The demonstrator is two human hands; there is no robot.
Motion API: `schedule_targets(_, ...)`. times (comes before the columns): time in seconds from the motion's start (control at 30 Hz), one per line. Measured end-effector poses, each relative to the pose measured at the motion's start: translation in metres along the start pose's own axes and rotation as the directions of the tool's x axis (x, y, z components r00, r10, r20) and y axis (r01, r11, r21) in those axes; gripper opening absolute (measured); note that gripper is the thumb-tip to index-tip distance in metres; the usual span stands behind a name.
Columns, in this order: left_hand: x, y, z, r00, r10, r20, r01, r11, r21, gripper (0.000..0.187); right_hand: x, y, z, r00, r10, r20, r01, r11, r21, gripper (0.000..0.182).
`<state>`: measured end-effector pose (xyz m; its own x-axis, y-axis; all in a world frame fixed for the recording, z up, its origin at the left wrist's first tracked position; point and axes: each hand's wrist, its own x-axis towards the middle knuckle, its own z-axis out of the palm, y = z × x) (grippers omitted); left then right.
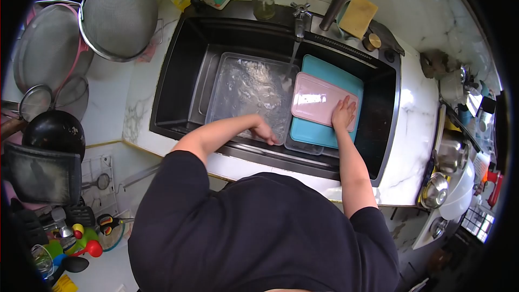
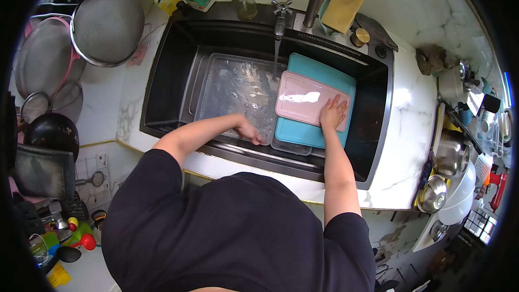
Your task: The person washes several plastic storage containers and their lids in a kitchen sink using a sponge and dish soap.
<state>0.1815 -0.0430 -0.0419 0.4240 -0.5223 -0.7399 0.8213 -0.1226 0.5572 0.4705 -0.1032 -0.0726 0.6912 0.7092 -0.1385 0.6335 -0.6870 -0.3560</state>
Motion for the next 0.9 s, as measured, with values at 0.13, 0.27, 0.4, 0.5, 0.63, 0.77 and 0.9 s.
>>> schedule_targets(0.13, -0.026, -0.040, 0.010, 0.963, -0.269, -0.026, 0.269, 0.963, -0.020, 0.059, -0.003, 0.000, 0.001, 1.000, -0.009, -0.028, 0.009, 1.000, 0.011, 0.050)
schedule_targets(0.27, -0.069, -0.071, 0.004, 0.809, -0.579, 0.100, 0.587, 0.795, -0.153, 0.069, 0.000, -0.002, 0.003, 1.000, -0.009, -0.024, 0.008, 1.000, -0.006, 0.050)
schedule_targets(0.4, -0.080, -0.108, 0.009, 0.767, -0.642, -0.017, 0.639, 0.766, -0.069, 0.070, -0.001, -0.003, -0.003, 1.000, 0.002, -0.014, -0.002, 1.000, 0.012, 0.050)
schedule_targets(0.5, -0.076, -0.093, 0.013, 0.706, -0.694, -0.142, 0.681, 0.720, -0.134, 0.067, -0.003, -0.002, -0.002, 1.000, 0.007, -0.010, -0.007, 1.000, 0.003, 0.050)
schedule_targets(0.63, -0.056, -0.112, -0.026, 0.663, -0.714, -0.227, 0.678, 0.700, -0.223, 0.054, -0.002, -0.002, 0.000, 1.000, -0.008, -0.026, 0.008, 1.000, 0.007, 0.050)
schedule_targets(0.77, -0.069, -0.102, -0.065, 0.397, -0.581, -0.711, 0.644, 0.728, -0.235, 0.040, -0.002, -0.003, -0.002, 1.000, -0.014, -0.025, 0.014, 1.000, 0.005, 0.049)
schedule_targets(0.9, -0.043, -0.119, -0.130, 0.104, -0.453, -0.885, 0.564, 0.760, -0.323, 0.055, -0.003, -0.001, 0.002, 0.998, -0.026, -0.050, 0.026, 1.000, 0.006, 0.049)
